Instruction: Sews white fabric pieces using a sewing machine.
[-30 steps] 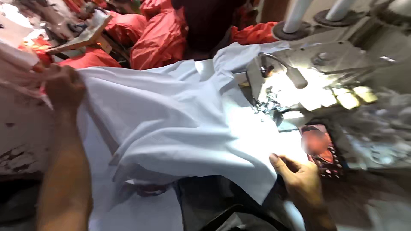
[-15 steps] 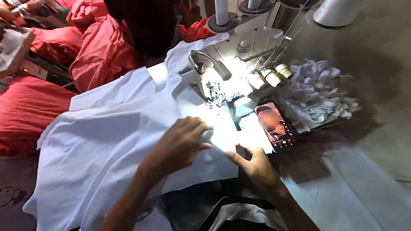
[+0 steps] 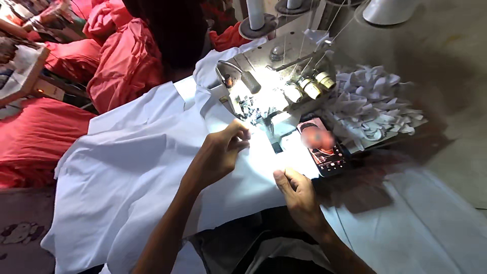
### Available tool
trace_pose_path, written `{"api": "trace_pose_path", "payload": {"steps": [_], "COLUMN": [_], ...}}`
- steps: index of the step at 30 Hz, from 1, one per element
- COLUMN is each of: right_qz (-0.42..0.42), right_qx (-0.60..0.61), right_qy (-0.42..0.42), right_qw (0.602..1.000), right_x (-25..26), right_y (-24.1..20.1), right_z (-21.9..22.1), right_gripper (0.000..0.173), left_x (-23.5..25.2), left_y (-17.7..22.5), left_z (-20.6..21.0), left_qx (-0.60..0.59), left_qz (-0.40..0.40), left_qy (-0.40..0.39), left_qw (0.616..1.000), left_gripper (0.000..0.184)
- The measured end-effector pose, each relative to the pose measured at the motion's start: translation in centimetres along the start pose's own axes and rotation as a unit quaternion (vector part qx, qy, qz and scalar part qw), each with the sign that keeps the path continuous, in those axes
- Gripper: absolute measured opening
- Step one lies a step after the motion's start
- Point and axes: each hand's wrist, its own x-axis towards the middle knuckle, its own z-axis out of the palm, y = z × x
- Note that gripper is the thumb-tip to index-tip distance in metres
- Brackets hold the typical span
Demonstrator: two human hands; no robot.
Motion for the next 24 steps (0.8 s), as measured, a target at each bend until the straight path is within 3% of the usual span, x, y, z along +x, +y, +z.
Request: {"api": "trace_pose_path", "payload": {"steps": [4,8,13,17,24], "right_qz": [0.025,0.023,0.01,-0.001,0.001], "right_qx": [0.014,0.046,0.041,0.019,0.001], "right_qy": [0.033,0.003,-0.014,0.001,0.006], "right_qw": [0.999,0.999,0.999,1.0,1.0], "right_x": [0.3,0.0,-0.4,-0.6,-0.6], "right_y": [-0.2,0.3,0.8,0.9,0.9], "right_z": [0.3,0.2,0.0,0.0,-0.3], "right_gripper": [0.038,0.031,0.025,0.027,0.028], "left_x": [0.3,-0.1,0.1,0.0,-0.4], "left_y": [-0.5,0.1,-0.5,-0.2,-0.2], "left_z": [1.1,1.0,2.3,3.0,3.5], "left_qx": [0.022,-0.005,-0.046,0.031,0.103], "left_qz": [-0.021,-0.031,-0.036,-0.068,-0.022], "left_qy": [0.032,0.033,0.095,0.121,0.148], "left_qw": [0.999,0.999,0.994,0.99,0.983], "left_gripper": [0.016,0.016,0.012,0.01,0.01]}}
